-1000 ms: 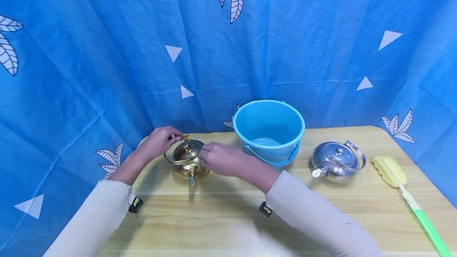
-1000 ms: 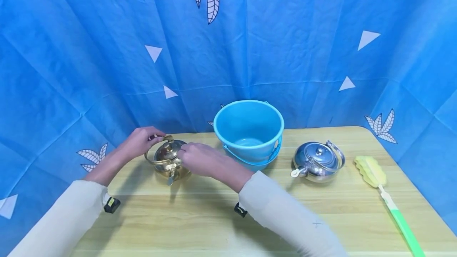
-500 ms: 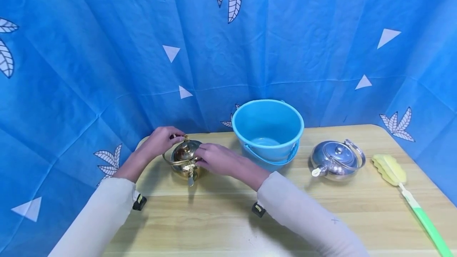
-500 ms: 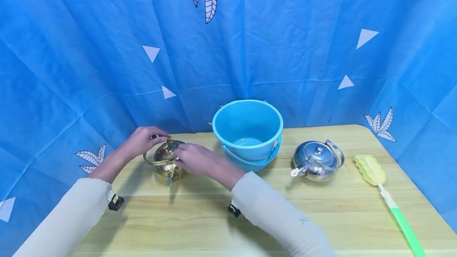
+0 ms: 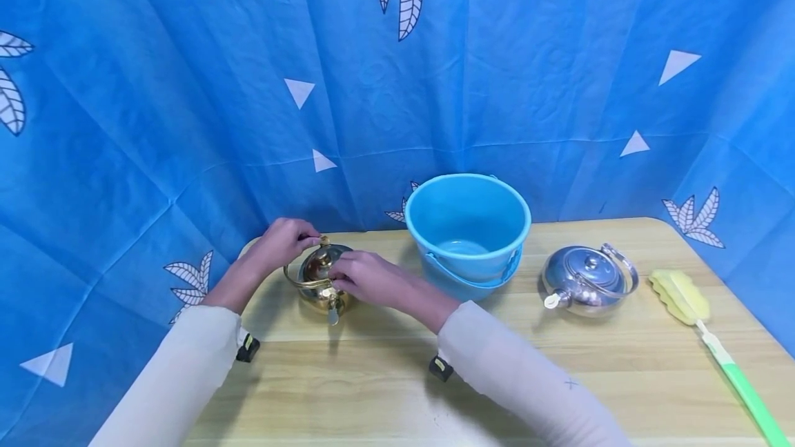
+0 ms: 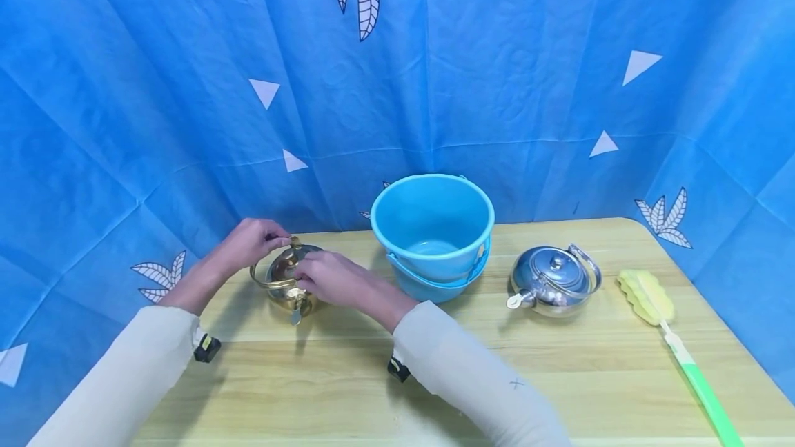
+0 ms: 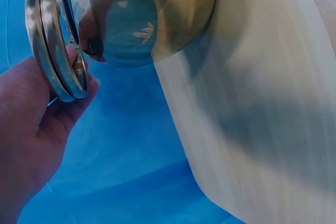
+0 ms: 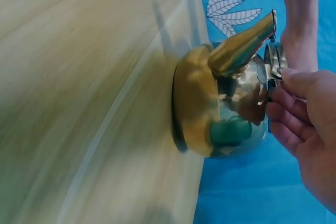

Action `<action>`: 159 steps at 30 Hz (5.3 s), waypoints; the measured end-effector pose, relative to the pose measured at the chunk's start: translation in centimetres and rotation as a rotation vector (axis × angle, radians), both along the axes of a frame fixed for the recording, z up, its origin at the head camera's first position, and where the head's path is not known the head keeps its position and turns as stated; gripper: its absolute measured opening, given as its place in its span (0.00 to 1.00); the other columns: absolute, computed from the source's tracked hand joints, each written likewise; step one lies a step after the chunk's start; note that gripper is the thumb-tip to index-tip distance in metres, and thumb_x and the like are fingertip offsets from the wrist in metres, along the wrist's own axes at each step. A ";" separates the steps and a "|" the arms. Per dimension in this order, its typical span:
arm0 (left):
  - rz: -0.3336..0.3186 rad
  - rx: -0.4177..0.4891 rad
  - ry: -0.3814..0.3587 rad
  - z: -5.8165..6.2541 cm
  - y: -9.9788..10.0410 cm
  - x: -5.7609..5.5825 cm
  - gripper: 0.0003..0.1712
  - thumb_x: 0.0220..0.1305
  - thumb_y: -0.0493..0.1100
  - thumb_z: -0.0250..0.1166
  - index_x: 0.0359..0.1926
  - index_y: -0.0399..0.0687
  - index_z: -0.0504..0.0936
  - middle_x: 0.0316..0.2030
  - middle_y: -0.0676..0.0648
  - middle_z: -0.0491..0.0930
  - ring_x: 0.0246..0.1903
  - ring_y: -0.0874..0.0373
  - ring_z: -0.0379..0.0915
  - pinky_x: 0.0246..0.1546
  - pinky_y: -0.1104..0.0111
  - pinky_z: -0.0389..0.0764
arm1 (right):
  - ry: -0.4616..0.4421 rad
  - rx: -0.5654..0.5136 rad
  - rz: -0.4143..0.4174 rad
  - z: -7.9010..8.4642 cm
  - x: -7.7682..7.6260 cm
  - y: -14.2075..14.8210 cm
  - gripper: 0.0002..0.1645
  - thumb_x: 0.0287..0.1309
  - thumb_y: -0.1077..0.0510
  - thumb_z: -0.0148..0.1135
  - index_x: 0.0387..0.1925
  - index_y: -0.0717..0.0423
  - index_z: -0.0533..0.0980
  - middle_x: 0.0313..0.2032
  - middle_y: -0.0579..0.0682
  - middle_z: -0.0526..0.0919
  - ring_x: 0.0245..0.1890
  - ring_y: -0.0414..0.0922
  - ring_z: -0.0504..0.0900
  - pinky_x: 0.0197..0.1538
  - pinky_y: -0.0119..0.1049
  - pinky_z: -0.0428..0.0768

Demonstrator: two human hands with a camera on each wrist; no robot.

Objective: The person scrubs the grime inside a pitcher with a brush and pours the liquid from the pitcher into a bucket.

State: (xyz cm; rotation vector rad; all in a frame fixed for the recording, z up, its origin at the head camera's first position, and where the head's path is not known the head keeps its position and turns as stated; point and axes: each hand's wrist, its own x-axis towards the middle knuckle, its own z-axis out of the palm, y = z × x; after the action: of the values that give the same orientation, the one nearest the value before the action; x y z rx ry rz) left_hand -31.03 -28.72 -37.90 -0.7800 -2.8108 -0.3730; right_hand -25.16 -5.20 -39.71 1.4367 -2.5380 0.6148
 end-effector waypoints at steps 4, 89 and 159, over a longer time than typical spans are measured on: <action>-0.010 -0.024 -0.005 0.4 0.3 -0.1 0.04 0.62 0.39 0.67 0.33 0.45 0.88 0.31 0.47 0.88 0.34 0.53 0.83 0.39 0.58 0.81 | -0.066 -0.019 -0.039 0.1 -0.1 -0.4 0.11 0.65 0.52 0.61 0.44 0.50 0.84 0.40 0.43 0.86 0.38 0.34 0.82 0.44 0.23 0.78; 0.090 -0.051 -0.301 1.7 7.1 9.8 0.14 0.64 0.40 0.63 0.20 0.46 0.79 0.11 0.54 0.74 0.06 0.66 0.70 0.19 0.73 0.75 | -0.612 -0.122 -0.418 0.8 6.8 7.1 0.08 0.59 0.52 0.61 0.26 0.49 0.77 0.23 0.44 0.80 0.15 0.39 0.77 0.24 0.32 0.77; 0.102 0.000 -0.104 -3.3 12.9 16.0 0.25 0.74 0.45 0.48 0.14 0.57 0.63 0.11 0.59 0.57 0.12 0.67 0.52 0.14 0.73 0.59 | 0.207 0.038 -0.453 -0.7 11.8 14.1 0.22 0.64 0.47 0.58 0.16 0.50 0.71 0.17 0.41 0.67 0.22 0.38 0.65 0.34 0.33 0.70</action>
State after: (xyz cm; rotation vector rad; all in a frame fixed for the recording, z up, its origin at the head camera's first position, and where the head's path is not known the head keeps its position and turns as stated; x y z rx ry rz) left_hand -15.03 -15.83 -41.22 -0.6320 -2.9324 -0.4076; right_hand -13.36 8.85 -40.39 0.8323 -2.5855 0.3242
